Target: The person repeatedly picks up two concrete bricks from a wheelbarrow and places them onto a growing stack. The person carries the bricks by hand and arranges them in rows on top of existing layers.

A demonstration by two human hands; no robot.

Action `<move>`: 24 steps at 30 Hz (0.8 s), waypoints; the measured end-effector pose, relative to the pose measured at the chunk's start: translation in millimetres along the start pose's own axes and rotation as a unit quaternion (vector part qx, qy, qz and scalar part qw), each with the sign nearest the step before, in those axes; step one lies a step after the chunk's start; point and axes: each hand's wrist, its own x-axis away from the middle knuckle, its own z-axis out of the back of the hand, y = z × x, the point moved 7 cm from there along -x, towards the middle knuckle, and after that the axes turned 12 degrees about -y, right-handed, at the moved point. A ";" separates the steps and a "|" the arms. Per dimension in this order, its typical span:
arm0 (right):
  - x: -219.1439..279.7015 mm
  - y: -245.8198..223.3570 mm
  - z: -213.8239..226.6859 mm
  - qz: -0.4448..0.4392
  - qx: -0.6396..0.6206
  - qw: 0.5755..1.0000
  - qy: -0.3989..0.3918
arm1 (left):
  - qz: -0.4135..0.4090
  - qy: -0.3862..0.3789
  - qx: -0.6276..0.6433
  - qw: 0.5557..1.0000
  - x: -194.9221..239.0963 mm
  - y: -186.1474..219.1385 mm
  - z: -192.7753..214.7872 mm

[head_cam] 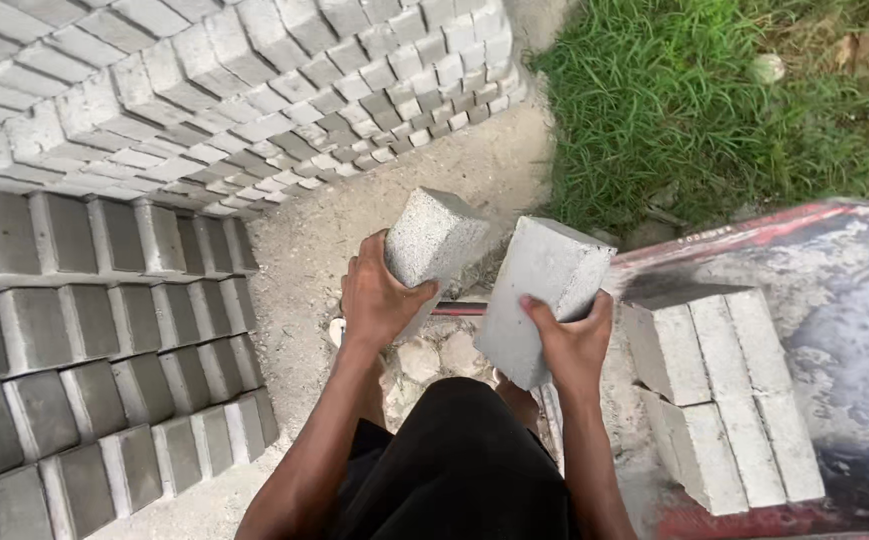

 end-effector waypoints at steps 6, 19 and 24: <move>75.5 -102.1 -205.1 0.007 0.029 0.989 -0.143 | 0.116 0.078 0.129 0.982 41.4 -167.9 155.2; 142.6 -318.7 -503.3 0.113 -0.067 0.930 -0.344 | 0.162 0.372 0.159 0.900 52.9 -289.8 457.3; 144.8 -415.0 -559.3 0.305 -0.103 0.891 -0.321 | 0.036 0.449 0.101 0.887 14.2 -243.1 586.7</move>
